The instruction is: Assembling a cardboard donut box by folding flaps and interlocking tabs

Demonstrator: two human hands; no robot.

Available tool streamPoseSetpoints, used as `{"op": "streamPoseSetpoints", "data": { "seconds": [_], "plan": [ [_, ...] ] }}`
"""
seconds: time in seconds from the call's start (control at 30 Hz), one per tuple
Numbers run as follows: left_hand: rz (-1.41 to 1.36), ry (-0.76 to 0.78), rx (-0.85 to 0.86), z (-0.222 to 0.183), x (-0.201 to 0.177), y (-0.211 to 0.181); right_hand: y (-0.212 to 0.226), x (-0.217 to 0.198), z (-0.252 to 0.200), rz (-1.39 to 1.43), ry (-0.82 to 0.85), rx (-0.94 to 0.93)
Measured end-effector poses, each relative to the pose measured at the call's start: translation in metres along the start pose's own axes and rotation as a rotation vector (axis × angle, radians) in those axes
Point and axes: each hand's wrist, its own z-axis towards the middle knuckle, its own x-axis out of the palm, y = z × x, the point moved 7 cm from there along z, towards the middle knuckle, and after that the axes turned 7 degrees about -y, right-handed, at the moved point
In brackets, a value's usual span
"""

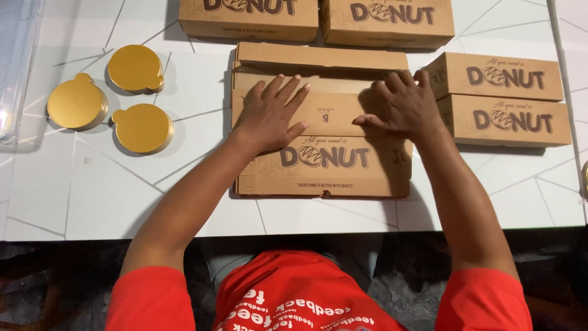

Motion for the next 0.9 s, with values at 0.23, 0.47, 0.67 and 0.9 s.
{"op": "streamPoseSetpoints", "data": {
  "seconds": [0.23,0.47,0.67,0.9],
  "plan": [
    [0.022,0.093,0.015,0.002,0.005,-0.012,0.09,-0.022,0.012,0.556,0.088,0.042],
    [-0.053,0.134,-0.035,-0.006,-0.001,0.003,0.075,-0.022,-0.007,0.612,0.204,0.128],
    [-0.131,0.084,-0.167,-0.03,-0.001,0.038,0.026,-0.004,-0.051,0.607,0.274,0.329],
    [-0.05,0.07,-0.137,-0.026,0.0,0.022,0.061,-0.016,-0.022,0.493,0.227,0.26]
  ]
}}
